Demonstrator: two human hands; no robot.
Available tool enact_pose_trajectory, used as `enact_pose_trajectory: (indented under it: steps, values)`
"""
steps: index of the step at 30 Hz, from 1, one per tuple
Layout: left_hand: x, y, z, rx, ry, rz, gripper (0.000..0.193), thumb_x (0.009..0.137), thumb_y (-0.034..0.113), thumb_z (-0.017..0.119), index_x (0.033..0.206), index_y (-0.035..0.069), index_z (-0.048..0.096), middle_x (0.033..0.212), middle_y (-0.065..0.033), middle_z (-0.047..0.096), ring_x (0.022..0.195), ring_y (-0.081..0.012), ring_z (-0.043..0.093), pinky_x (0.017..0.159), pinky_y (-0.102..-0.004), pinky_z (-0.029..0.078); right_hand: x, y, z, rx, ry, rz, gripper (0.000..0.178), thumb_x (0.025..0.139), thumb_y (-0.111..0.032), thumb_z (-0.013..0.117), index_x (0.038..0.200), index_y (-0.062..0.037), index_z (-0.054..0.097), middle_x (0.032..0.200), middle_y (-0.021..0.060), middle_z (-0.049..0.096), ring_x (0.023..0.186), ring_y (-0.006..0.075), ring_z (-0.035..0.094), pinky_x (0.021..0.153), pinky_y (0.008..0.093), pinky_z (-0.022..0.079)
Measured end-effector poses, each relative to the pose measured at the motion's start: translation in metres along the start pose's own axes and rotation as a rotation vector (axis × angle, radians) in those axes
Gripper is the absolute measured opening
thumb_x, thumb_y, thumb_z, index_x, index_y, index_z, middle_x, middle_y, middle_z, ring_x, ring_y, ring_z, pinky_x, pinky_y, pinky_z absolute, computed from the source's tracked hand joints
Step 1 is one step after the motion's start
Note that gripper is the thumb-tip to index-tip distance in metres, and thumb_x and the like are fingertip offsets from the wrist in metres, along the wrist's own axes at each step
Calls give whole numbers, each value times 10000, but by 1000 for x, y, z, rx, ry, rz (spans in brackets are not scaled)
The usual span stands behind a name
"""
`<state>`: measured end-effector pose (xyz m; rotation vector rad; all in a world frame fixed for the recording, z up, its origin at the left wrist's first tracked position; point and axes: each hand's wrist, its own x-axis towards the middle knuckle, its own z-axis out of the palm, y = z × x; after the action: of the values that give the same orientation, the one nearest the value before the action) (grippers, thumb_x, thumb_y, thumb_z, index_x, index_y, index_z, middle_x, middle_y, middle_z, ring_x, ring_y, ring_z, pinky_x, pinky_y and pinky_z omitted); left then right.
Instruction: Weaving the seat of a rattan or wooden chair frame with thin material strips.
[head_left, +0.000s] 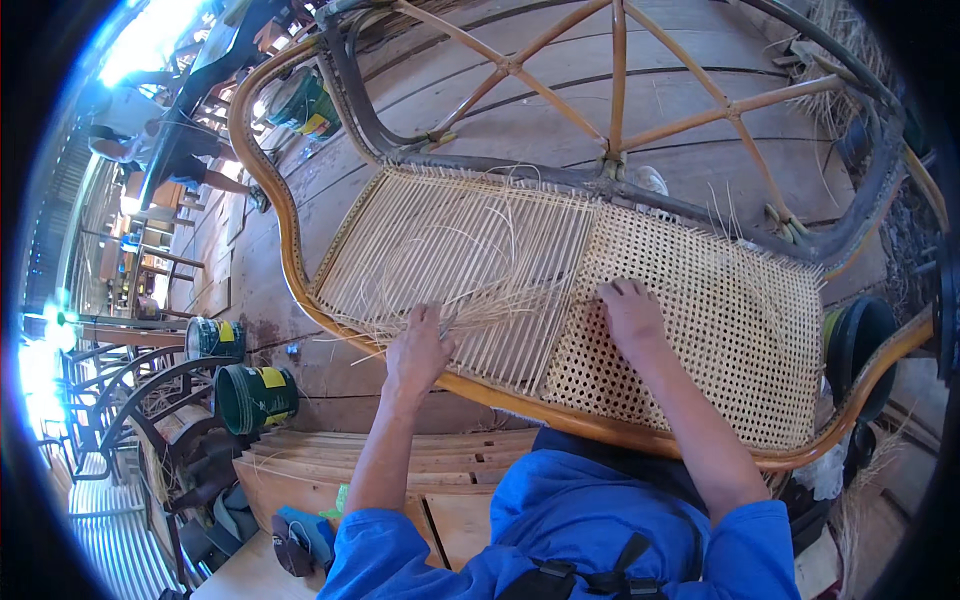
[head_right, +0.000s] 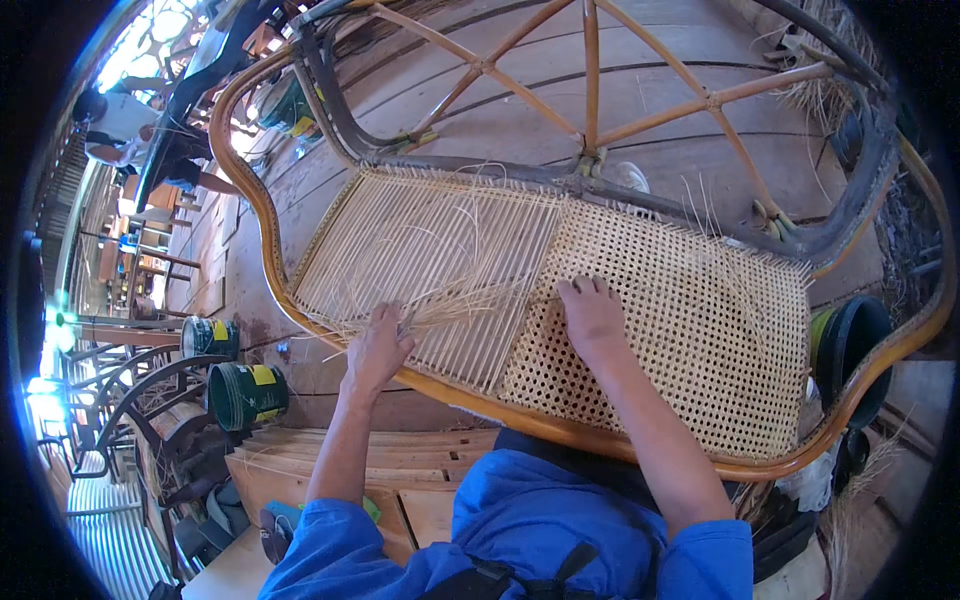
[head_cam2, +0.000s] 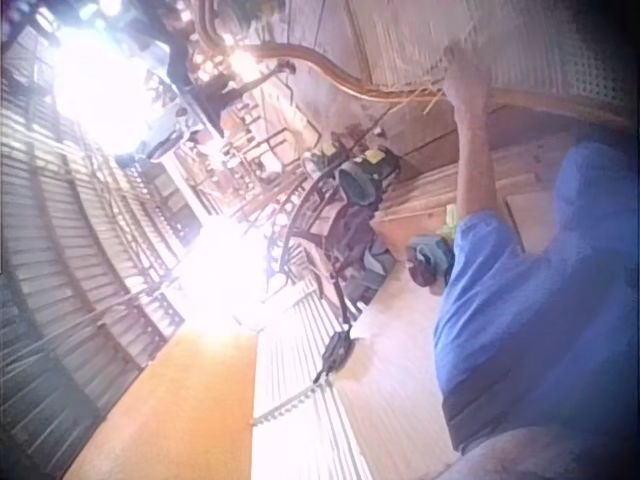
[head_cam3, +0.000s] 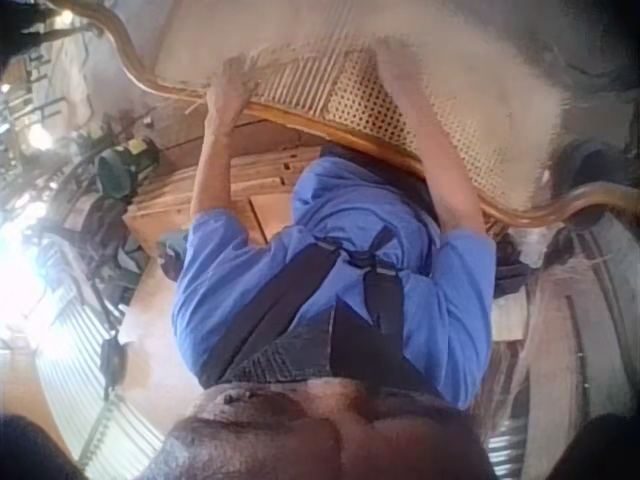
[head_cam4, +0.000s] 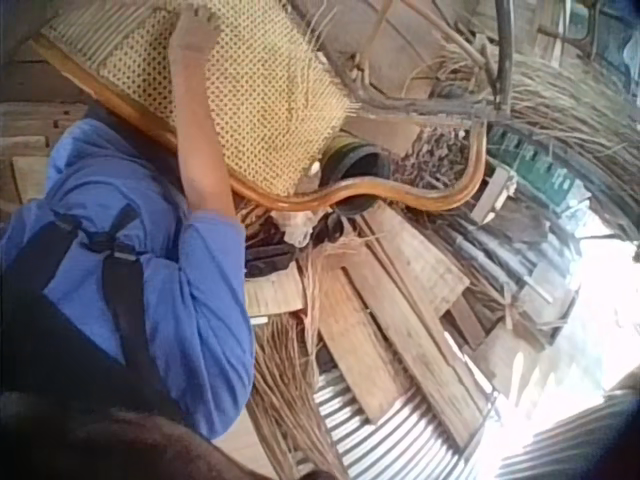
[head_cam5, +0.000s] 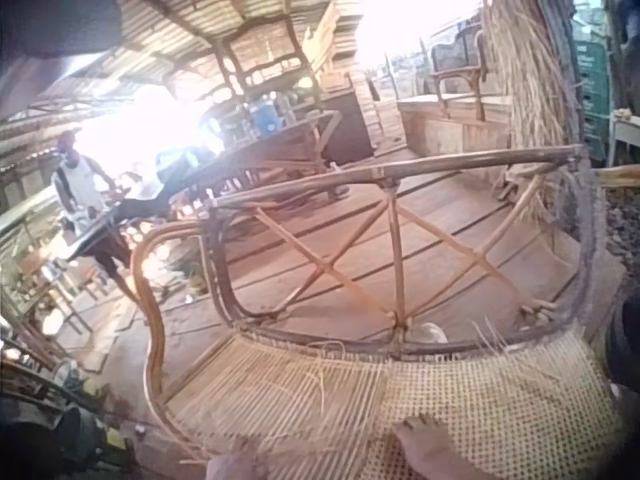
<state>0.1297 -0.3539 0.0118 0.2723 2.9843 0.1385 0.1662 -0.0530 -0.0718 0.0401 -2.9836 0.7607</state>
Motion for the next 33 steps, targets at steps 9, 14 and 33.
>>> enact_pose_trajectory:
  steps: [9,14,33]
  values:
    - [20,-26,-7,151,-142,-43,247,805,300,632,913,78,645,955,-167,611,879,-357,609,747,-471,476,-5,62,-44,412,-116,782,139,836,-75,473,762,-68,590,750,97,581,696,211,569,609,349,452]
    - [29,-26,-7,200,-198,-45,244,794,302,639,887,77,653,908,-169,619,868,-345,620,717,-455,487,-50,156,-78,78,-19,506,156,835,-147,504,834,-22,598,755,181,608,700,325,599,630,392,463]
    - [-58,301,70,-1094,-832,156,314,890,259,594,1076,7,608,776,-26,613,587,-81,530,531,-237,441,-192,45,-110,919,145,799,140,874,-129,554,867,4,598,688,51,576,592,114,524,560,267,441]
